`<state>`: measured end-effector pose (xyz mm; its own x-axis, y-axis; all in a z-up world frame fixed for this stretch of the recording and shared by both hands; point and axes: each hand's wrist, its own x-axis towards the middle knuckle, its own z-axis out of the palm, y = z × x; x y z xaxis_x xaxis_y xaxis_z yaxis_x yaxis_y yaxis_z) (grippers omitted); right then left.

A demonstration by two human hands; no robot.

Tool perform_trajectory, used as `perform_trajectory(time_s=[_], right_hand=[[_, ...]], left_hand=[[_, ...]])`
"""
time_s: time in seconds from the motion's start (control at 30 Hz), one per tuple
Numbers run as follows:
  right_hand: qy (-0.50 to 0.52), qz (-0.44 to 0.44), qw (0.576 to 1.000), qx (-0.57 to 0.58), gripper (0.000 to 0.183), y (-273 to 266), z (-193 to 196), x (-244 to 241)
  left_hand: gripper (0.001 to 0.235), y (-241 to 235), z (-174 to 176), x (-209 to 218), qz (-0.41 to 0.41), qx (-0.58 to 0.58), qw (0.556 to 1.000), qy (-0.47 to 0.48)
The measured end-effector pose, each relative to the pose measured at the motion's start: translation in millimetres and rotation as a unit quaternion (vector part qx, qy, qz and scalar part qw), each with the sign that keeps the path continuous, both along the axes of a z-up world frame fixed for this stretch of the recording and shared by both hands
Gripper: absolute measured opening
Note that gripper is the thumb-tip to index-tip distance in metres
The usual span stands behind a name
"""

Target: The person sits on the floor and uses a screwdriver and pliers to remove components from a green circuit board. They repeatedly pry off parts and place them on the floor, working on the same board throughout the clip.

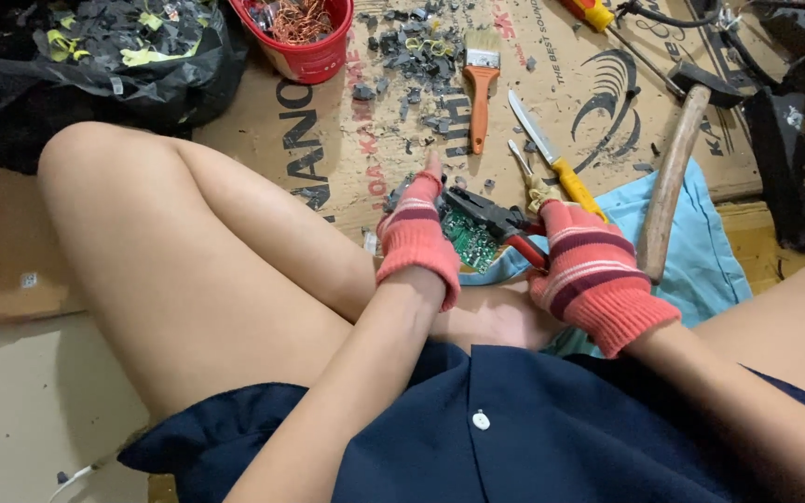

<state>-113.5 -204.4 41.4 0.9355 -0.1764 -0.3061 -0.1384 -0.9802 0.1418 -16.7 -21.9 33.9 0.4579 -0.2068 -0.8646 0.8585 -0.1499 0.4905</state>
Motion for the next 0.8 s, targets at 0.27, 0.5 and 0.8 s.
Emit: perform_trajectory(time_s=[0.27,0.5,0.8], right_hand=[[-0.057,0.011,0.994,0.096,0.067,-6.8,9.9,15.0],[-0.01,0.015,0.987,0.16,0.058,-3.2,36.7,31.7],[0.07,-0.011,0.98,0.186,0.061,3.5,40.7,42.2]], left_hand=[[0.047,-6.4,25.6,-26.1,0.311,-0.069,0.939,-0.13],[0.032,-1.2,-14.4,-24.9,0.32,-0.27,0.898,-0.139],[0.014,6.9,-13.9,-16.2,0.344,-0.336,0.855,-0.194]])
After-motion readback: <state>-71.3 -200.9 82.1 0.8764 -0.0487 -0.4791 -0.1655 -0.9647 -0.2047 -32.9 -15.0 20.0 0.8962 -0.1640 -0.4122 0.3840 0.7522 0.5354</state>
